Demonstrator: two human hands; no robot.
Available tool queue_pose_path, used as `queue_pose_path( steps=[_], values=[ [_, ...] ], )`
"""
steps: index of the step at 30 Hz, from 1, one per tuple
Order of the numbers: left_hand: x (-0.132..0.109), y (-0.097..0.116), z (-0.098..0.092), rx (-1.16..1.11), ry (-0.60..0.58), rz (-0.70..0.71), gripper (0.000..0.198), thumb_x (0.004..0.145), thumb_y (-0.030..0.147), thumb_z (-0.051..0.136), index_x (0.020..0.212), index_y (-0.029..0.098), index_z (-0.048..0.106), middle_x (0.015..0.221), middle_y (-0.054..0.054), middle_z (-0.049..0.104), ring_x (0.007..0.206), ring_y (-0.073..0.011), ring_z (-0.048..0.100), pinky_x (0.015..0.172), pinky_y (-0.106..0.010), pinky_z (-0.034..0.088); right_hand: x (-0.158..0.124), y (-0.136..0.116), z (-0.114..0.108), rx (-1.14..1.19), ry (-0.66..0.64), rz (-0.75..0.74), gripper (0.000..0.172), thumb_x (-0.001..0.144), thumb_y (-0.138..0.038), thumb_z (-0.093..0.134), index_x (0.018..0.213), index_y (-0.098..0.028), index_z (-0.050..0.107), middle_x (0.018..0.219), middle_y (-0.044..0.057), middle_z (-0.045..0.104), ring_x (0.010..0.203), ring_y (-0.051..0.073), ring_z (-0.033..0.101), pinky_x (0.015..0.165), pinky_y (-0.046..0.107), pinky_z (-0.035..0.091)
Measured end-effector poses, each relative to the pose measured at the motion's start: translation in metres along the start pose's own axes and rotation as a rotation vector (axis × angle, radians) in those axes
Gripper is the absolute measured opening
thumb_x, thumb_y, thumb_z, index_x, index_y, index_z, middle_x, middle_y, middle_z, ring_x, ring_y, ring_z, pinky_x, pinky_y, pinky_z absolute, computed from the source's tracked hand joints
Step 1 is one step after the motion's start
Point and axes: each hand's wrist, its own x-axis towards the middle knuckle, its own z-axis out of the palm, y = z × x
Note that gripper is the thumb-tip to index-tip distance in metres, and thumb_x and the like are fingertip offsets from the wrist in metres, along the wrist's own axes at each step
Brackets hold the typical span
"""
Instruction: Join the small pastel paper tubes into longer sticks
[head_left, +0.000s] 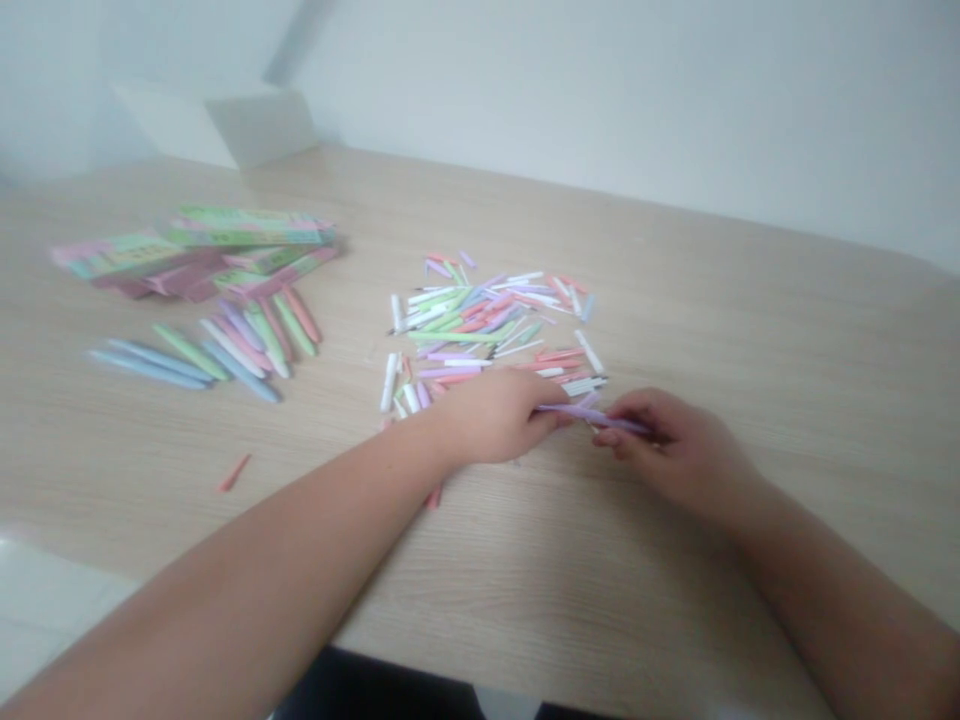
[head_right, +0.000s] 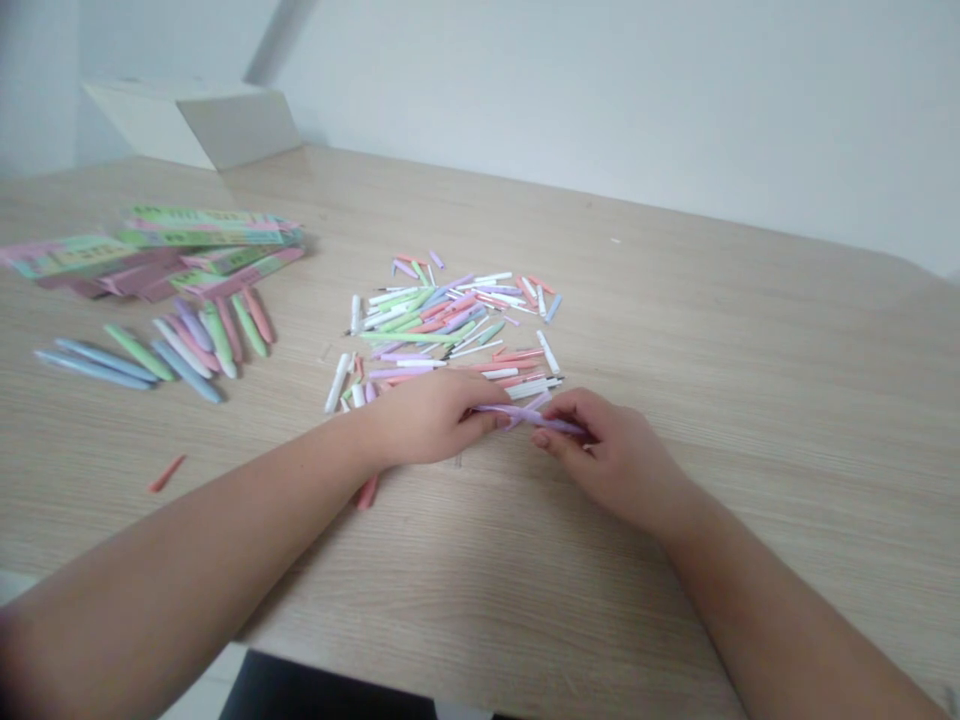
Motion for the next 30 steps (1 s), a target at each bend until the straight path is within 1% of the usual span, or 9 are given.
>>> queue_pose_path(
  steps=[4, 6, 8, 10, 16, 18, 22, 27, 30],
  values=[
    [0.001, -0.001, 0.001, -0.017, 0.019, 0.001, 0.034, 0.103, 0.039, 0.045, 0.11, 0.019, 0.071, 0.105, -0.007, 0.073, 0.097, -0.0201, 0.065, 0.084, -0.032, 0.048, 0.003, -0.001, -0.001, 0.011, -0.006, -0.196, 0.016, 0.095, -0.027, 0.063, 0.11, -0.027, 0.068, 0.111, 0.006, 0.073, 0.096, 0.023, 0.071, 0.076, 0.034, 0.06],
    [0.0, -0.001, 0.001, -0.025, 0.021, 0.008, 0.034, 0.103, 0.039, 0.045, 0.109, 0.019, 0.071, 0.104, -0.007, 0.073, 0.096, -0.0197, 0.065, 0.083, -0.032, 0.048, 0.002, 0.0, 0.0, 0.008, 0.005, -0.176, 0.015, 0.097, -0.027, 0.061, 0.111, -0.027, 0.067, 0.107, 0.006, 0.073, 0.09, 0.022, 0.072, 0.075, 0.034, 0.06],
    [0.0, -0.001, 0.0, -0.031, 0.012, 0.009, 0.035, 0.103, 0.04, 0.045, 0.109, 0.019, 0.072, 0.103, -0.007, 0.073, 0.095, -0.0198, 0.065, 0.082, -0.032, 0.047, -0.001, 0.002, 0.001, 0.024, 0.019, -0.082, 0.016, 0.099, -0.03, 0.059, 0.114, -0.027, 0.064, 0.098, 0.004, 0.074, 0.078, 0.019, 0.071, 0.07, 0.033, 0.059],
    [-0.001, 0.0, 0.0, -0.028, 0.007, 0.008, 0.035, 0.103, 0.041, 0.045, 0.109, 0.02, 0.072, 0.103, -0.007, 0.073, 0.095, -0.0201, 0.065, 0.081, -0.032, 0.047, -0.003, 0.005, 0.003, 0.037, 0.023, -0.042, 0.016, 0.101, -0.032, 0.057, 0.115, -0.026, 0.062, 0.093, 0.003, 0.074, 0.075, 0.018, 0.071, 0.068, 0.032, 0.058],
    [-0.003, 0.004, -0.001, 0.029, 0.005, -0.032, 0.04, 0.102, 0.049, 0.043, 0.098, 0.02, 0.07, 0.093, -0.005, 0.071, 0.087, -0.0201, 0.064, 0.074, -0.031, 0.044, -0.002, 0.0, 0.006, -0.022, -0.076, -0.105, 0.023, 0.105, -0.031, 0.047, 0.124, -0.027, 0.06, 0.084, 0.001, 0.074, 0.075, 0.019, 0.071, 0.07, 0.033, 0.056],
    [-0.002, 0.006, -0.001, 0.053, -0.006, -0.043, 0.044, 0.101, 0.053, 0.043, 0.094, 0.02, 0.07, 0.088, -0.005, 0.07, 0.083, -0.0199, 0.063, 0.07, -0.031, 0.042, -0.001, -0.004, 0.008, -0.105, -0.114, -0.117, 0.025, 0.103, -0.031, 0.049, 0.123, -0.028, 0.063, 0.088, 0.002, 0.075, 0.078, 0.021, 0.072, 0.069, 0.034, 0.056],
    [-0.002, 0.009, 0.0, 0.097, -0.011, -0.06, 0.048, 0.099, 0.06, 0.042, 0.091, 0.022, 0.071, 0.081, -0.004, 0.069, 0.076, -0.0196, 0.061, 0.063, -0.03, 0.036, 0.0, -0.011, 0.013, -0.187, -0.154, -0.163, 0.024, 0.1, -0.033, 0.055, 0.12, -0.028, 0.067, 0.109, 0.005, 0.077, 0.092, 0.024, 0.073, 0.075, 0.036, 0.056],
    [-0.002, 0.007, -0.001, 0.126, -0.006, -0.148, 0.065, 0.095, 0.073, 0.034, 0.08, 0.02, 0.069, 0.075, -0.005, 0.067, 0.068, -0.0188, 0.057, 0.058, -0.03, 0.031, -0.001, -0.014, 0.014, -0.313, -0.086, -0.205, 0.022, 0.1, -0.031, 0.054, 0.117, -0.026, 0.068, 0.105, 0.007, 0.076, 0.09, 0.025, 0.071, 0.073, 0.037, 0.055],
    [-0.003, 0.004, -0.003, 0.124, 0.008, -0.171, 0.067, 0.096, 0.073, 0.033, 0.077, 0.019, 0.067, 0.072, -0.005, 0.066, 0.065, -0.0177, 0.055, 0.058, -0.03, 0.03, 0.0, -0.015, 0.013, -0.3, -0.029, -0.241, 0.019, 0.099, -0.029, 0.055, 0.114, -0.025, 0.067, 0.106, 0.008, 0.073, 0.091, 0.025, 0.07, 0.077, 0.037, 0.055]
  ],
)
